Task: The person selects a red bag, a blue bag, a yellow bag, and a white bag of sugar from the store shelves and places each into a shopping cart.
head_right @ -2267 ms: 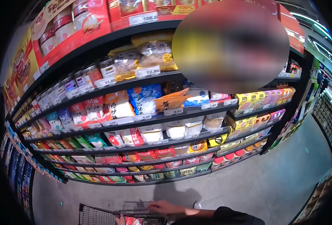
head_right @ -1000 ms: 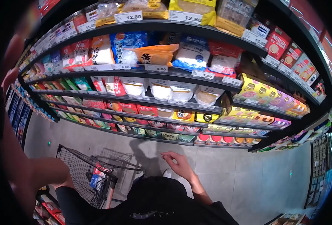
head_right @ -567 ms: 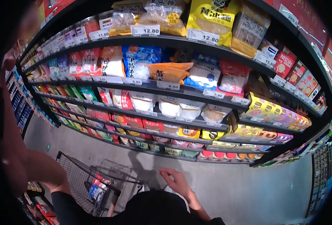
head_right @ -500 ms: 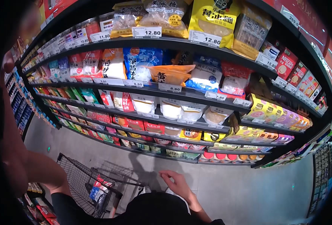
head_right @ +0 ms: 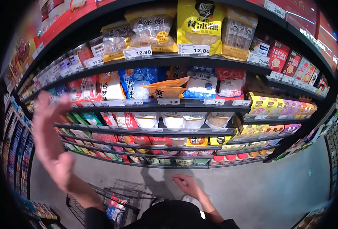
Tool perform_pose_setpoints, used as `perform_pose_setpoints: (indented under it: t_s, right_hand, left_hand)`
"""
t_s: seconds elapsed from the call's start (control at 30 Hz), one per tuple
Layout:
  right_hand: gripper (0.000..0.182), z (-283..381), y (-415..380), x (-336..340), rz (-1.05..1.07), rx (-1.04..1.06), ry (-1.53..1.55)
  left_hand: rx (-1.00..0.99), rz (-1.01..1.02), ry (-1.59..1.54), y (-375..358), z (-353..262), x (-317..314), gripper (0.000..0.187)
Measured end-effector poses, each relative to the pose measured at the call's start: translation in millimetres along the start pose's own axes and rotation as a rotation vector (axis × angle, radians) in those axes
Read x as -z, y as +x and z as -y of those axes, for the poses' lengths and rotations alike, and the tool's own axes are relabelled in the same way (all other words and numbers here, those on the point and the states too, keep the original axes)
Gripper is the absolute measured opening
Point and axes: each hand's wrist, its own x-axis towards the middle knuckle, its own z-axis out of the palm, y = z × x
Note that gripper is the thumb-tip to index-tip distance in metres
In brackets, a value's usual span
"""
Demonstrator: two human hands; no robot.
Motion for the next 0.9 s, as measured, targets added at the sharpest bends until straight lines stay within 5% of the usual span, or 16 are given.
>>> perform_pose_setpoints:
  t_s: [0.13,0.3,0.6,0.77,0.9]
  right_hand:
    - [0.021,26.1,24.9,32.2,-0.193,0.195,-0.237]
    - [0.028,90.3,85.2,83.4,-0.407,0.347,-0.224]
    - [0.041,114.4,203.9,117.2,-0.494,0.439,0.116]
    - [0.032,116.6,236.6,119.8,-0.433,0.443,0.085]
    - [0.036,126.9,234.8,127.2,-0.291,0.374,-0.069]
  left_hand:
    - [0.303,0.198,-0.190,-44.2,54.0,-59.8,0.052]
    - [0.491,0.161,-0.471,-61.6,115.3,-149.5,0.050]
    - [0.322,0.151,-0.411,-34.0,157.8,-228.8,0.059]
    - [0.269,0.099,-0.312,-23.2,171.4,-247.9,0.031]
    - [0.274,0.114,-0.355,-20.7,169.3,-246.6,0.029]
